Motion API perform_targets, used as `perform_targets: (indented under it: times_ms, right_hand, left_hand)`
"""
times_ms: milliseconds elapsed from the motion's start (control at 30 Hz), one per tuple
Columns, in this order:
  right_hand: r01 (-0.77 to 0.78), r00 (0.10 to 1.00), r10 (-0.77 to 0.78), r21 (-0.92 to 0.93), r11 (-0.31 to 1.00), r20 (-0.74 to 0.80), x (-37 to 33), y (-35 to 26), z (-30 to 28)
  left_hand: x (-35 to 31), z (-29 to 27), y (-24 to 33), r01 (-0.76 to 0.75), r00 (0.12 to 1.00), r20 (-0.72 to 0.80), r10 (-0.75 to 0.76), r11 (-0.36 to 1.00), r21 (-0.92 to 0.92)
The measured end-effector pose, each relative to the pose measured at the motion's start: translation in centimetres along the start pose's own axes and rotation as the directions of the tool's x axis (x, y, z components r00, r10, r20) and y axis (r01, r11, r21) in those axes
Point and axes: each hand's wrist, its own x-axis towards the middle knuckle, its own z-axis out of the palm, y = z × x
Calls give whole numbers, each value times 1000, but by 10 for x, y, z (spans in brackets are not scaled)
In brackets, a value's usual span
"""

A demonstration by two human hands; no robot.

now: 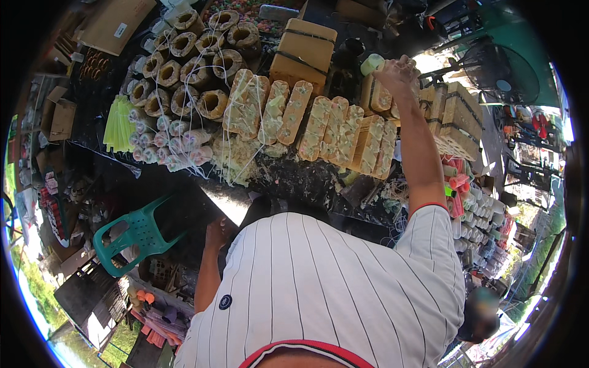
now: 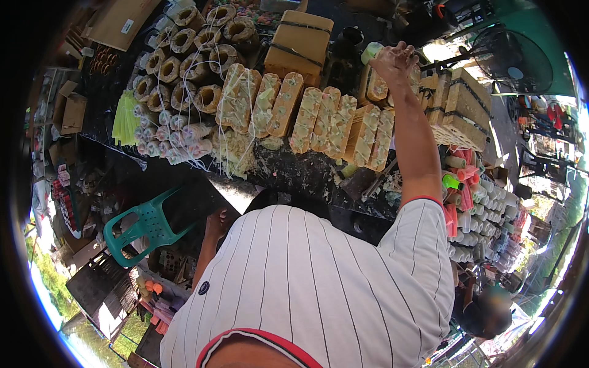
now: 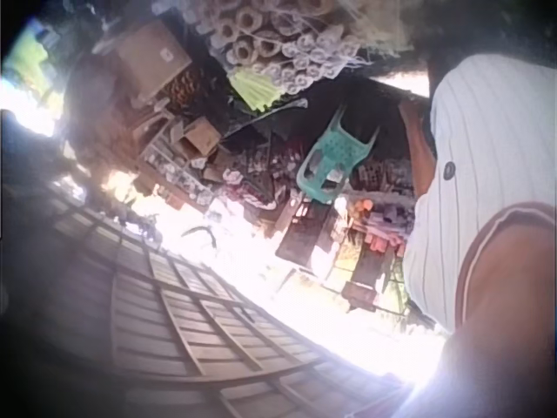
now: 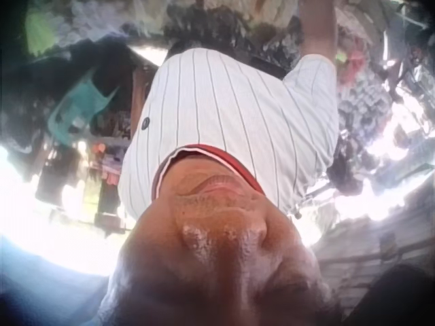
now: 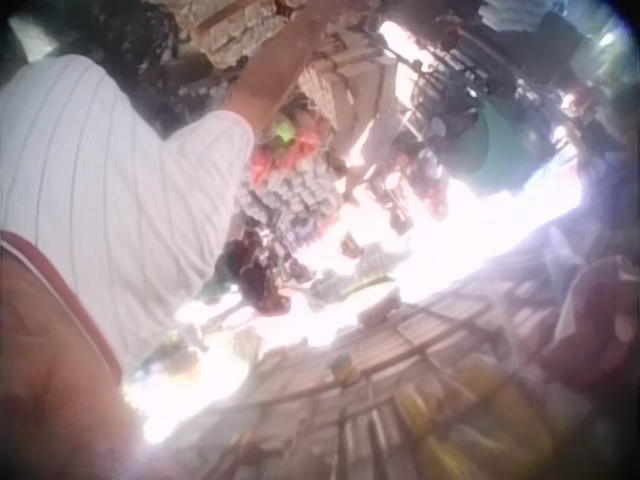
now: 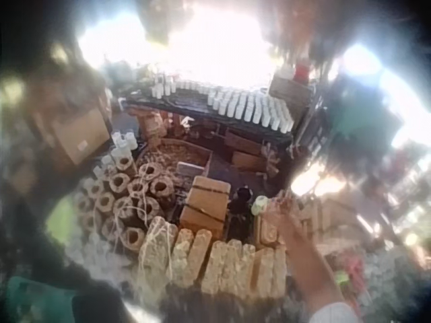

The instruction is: The person assembles firecrackers by hand. They pick up a yellow block, split it into two halves, and tie the halves together with string. The person repeats this process multiple times, stacking the tied blocks on the table.

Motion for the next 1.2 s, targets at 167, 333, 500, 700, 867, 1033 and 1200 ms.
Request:
perform_targets:
  times_ms: [167, 333, 500, 700, 867, 1033, 1200]
  right_hand:
    - [-1, 997, -30, 425, 905, 65, 0, -35, 20]
    - [-229, 932, 36, 507, 831, 362, 9, -50, 13]
    - [-276, 930, 106, 482, 832, 351, 20, 5, 15]
    - [-81, 986, -67, 790, 608, 153, 6, 44, -65]
    - [320, 940, -269, 814, 485, -209, -43, 90, -171]
    - [626, 751, -584, 611, 484, -308, -164, 70, -300]
    - [614, 625, -780, 618, 490, -2, -282, 20, -319]
  left_hand:
    - [3, -2, -18, 20, 1000, 14, -20, 999, 30]
    - [-13, -14, -20, 81, 992, -87, -87, 994, -70]
    - [-38, -3, -28, 135, 988, -64, -144, 983, -124]
    - [-19, -39, 12, -132, 988, -79, 132, 991, 8]
    - [14, -104, 131, -424, 887, -234, 399, 903, -68]
    - [-24, -169, 296, -890, 411, -432, 803, 455, 0]
    - [-34, -164, 373, -951, 164, -489, 856, 269, 152]
